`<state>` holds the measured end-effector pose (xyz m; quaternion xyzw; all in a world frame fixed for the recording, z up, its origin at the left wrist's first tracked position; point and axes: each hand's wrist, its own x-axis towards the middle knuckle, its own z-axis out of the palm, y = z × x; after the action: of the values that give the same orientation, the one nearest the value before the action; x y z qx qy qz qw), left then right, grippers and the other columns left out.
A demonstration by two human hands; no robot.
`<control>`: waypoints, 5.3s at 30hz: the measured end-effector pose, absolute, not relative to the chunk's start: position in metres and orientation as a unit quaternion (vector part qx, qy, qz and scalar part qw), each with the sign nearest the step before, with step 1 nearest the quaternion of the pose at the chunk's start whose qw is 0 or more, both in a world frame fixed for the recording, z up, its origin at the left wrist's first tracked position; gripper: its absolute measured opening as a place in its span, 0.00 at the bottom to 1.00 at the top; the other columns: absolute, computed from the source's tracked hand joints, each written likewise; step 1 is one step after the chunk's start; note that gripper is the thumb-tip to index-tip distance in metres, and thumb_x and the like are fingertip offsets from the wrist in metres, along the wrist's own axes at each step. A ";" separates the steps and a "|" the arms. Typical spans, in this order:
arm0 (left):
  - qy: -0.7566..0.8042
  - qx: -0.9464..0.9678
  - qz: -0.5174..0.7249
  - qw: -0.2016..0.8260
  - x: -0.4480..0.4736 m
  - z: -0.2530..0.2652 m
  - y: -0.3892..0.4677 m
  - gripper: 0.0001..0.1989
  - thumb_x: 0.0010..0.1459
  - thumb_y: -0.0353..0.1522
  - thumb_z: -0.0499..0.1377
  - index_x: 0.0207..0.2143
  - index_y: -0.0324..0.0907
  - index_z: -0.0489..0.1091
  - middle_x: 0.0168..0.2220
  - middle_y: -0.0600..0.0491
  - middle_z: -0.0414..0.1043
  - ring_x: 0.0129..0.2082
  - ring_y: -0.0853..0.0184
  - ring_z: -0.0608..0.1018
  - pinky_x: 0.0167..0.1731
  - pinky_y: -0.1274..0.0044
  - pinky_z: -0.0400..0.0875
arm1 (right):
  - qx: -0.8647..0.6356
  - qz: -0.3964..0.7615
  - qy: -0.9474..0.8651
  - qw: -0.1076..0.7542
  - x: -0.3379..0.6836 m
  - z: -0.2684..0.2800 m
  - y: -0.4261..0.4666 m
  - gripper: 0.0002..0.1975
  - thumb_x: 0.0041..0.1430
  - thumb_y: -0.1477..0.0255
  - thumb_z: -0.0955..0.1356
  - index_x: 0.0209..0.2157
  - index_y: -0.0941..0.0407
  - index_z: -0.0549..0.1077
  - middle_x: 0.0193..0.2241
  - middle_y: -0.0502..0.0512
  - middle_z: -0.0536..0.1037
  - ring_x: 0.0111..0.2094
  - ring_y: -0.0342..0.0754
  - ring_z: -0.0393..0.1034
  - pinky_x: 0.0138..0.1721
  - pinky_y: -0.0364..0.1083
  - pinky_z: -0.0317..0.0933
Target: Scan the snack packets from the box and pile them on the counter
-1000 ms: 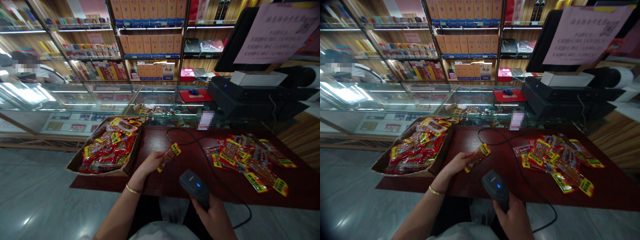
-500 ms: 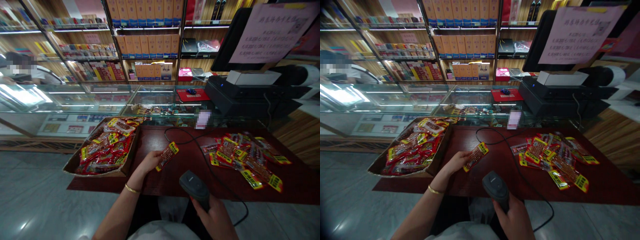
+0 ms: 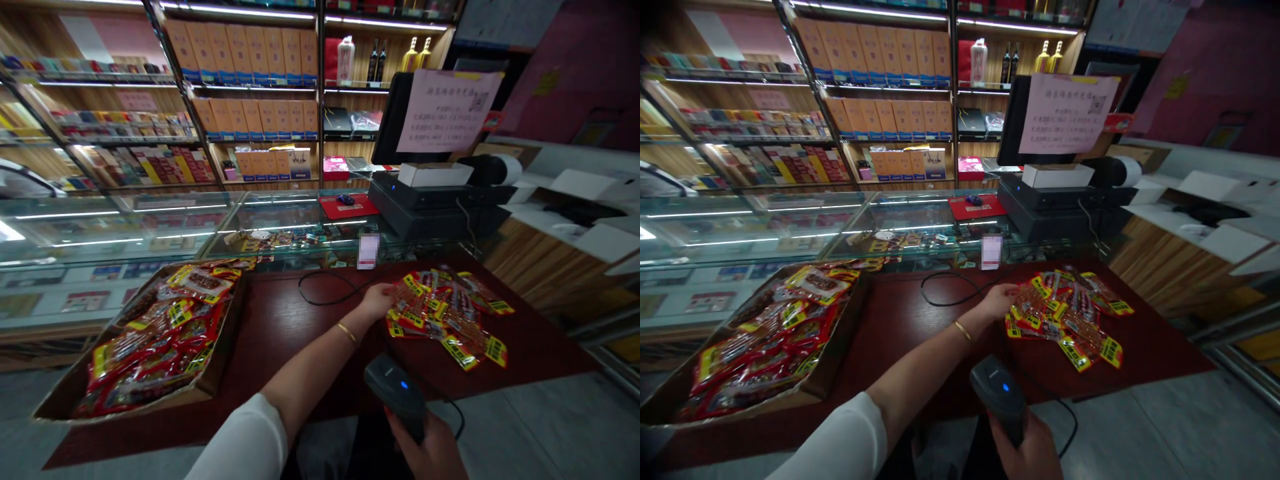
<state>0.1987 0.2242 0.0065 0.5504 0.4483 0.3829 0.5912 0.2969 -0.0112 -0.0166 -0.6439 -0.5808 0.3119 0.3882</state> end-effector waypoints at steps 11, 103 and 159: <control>0.597 0.652 0.410 0.223 0.024 0.057 0.133 0.17 0.62 0.31 0.59 0.53 0.41 0.77 0.52 0.47 0.80 0.50 0.61 0.80 0.55 0.71 0.72 | -0.629 0.420 -0.567 0.326 0.296 -0.043 0.011 0.28 0.52 0.41 0.69 0.25 0.53 0.80 0.19 0.55 0.81 0.25 0.56 0.78 0.30 0.47 0.70; 0.546 0.269 0.427 0.668 -0.018 -0.023 0.077 0.19 0.55 0.40 0.63 0.42 0.33 0.77 0.31 0.43 0.82 0.26 0.63 0.82 0.27 0.75 0.73 | -0.533 0.358 -0.732 0.229 0.281 -0.011 -0.004 0.18 0.59 0.60 0.68 0.43 0.53 0.83 0.39 0.61 0.88 0.43 0.61 0.83 0.44 0.51 0.75; 0.925 0.378 0.030 0.009 -0.210 0.077 0.008 0.34 0.60 0.46 0.59 0.64 0.41 0.63 0.51 0.39 0.80 0.50 0.49 0.80 0.45 0.69 0.70 | -0.537 0.553 -0.541 0.336 0.275 -0.088 0.052 0.32 0.45 0.40 0.74 0.31 0.57 0.86 0.21 0.57 0.83 0.23 0.54 0.79 0.28 0.46 0.76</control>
<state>-0.2096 0.0081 0.0770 0.3778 0.9254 0.0296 0.0086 0.2752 0.0516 -0.0879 -0.5370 -0.5414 0.5531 0.3355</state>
